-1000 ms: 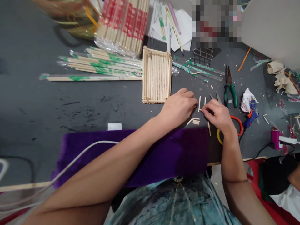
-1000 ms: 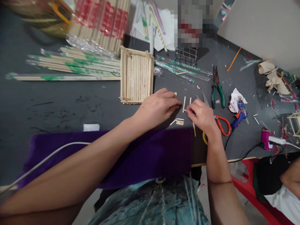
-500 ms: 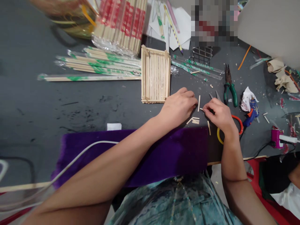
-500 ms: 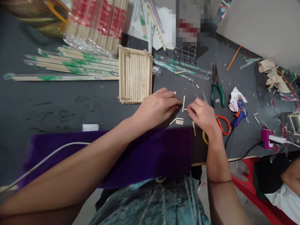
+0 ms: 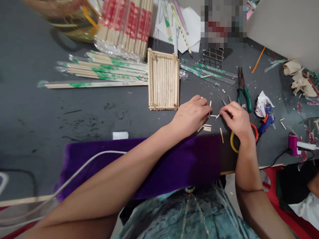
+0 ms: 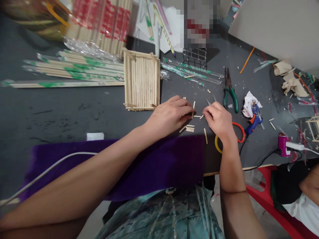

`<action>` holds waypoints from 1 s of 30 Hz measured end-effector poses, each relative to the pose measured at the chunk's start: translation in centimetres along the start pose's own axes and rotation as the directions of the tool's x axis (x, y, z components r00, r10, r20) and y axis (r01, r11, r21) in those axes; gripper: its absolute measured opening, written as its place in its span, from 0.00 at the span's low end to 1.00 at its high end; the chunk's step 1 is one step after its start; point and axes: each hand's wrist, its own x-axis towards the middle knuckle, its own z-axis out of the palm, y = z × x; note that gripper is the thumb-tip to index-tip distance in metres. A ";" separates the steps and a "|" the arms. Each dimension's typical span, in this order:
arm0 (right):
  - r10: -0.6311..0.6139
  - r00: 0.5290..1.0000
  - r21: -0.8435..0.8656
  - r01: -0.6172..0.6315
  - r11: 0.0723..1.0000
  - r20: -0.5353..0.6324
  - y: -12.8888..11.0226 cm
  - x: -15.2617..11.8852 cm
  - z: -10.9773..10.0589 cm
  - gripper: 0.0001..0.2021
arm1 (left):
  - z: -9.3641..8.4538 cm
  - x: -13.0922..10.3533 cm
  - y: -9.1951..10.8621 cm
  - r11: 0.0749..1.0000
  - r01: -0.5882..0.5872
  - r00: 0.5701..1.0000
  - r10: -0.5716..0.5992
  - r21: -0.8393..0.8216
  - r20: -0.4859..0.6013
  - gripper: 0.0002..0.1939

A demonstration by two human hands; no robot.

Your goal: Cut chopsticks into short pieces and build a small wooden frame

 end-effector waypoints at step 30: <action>-0.050 0.992 -0.025 0.053 0.998 0.118 0.0 -0.1 0.8 0.12 | 1.0 -0.3 0.5 0.999 -0.047 0.999 0.047 0.027 -0.012 0.13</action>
